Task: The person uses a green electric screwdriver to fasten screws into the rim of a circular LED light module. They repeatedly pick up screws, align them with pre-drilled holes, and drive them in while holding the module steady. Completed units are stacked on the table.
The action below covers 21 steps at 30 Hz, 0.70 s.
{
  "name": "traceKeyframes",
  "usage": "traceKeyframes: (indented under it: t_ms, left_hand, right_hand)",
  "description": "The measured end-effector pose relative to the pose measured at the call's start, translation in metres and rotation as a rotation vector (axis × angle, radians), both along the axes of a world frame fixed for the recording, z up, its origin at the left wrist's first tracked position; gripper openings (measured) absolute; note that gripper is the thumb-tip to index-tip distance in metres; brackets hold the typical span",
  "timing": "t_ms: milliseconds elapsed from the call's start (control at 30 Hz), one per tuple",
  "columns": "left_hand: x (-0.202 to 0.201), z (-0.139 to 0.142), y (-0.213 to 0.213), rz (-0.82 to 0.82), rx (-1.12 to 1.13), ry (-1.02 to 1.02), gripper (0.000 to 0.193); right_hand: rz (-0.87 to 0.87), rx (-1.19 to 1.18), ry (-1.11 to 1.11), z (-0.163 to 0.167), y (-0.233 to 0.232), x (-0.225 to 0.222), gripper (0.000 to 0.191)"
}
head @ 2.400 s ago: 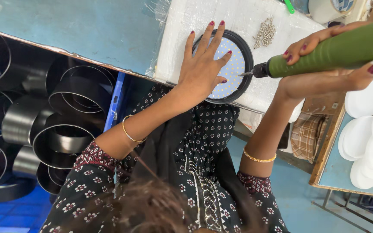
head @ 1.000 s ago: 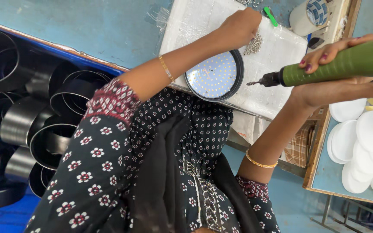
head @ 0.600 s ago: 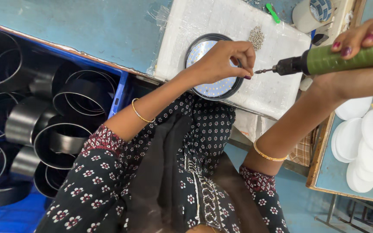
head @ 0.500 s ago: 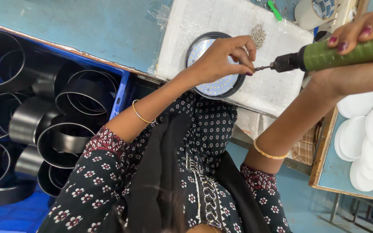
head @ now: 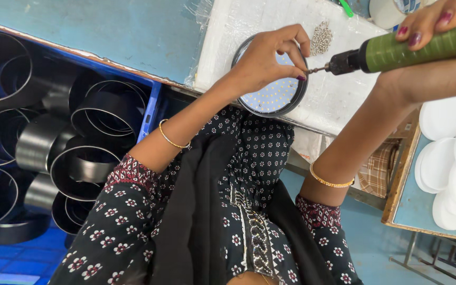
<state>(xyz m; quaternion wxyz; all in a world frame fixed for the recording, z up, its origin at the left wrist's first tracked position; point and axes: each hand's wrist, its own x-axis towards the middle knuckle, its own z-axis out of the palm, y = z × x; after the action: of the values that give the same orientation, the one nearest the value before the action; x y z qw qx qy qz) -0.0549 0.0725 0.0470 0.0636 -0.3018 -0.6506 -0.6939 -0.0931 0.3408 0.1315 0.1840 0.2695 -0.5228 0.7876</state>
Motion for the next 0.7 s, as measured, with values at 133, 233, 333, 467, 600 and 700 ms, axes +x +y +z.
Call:
traceKeyframes:
  t_ms: [133,233,333,467,600,700]
  left_hand:
    - [-0.008,0.000,-0.012,0.029,-0.027,-0.068,0.035]
    - [-0.011,-0.002,-0.018,0.048,0.011,-0.087,0.033]
    - [-0.011,-0.006,-0.021,0.140,0.008,-0.033,0.030]
    - [-0.007,-0.011,-0.021,0.304,-0.167,0.068,0.029]
    - [0.009,-0.022,-0.027,0.599,-0.256,0.205,0.051]
    - [0.016,-0.032,-0.037,0.662,-0.330,0.068,0.052]
  right_hand:
    - [-0.035,-0.058,0.036,-0.004,-0.016,-0.019,0.078]
    - [-0.097,-0.103,0.031,-0.008,-0.027,-0.031,0.084]
    - [-0.157,-0.091,0.046,-0.011,-0.040,-0.041,0.081]
    - [-0.358,0.018,0.195,-0.027,-0.066,-0.057,0.066]
    - [-0.317,0.105,0.300,-0.047,-0.085,-0.069,0.060]
    - [-0.232,0.178,0.338,-0.056,-0.089,-0.074,0.060]
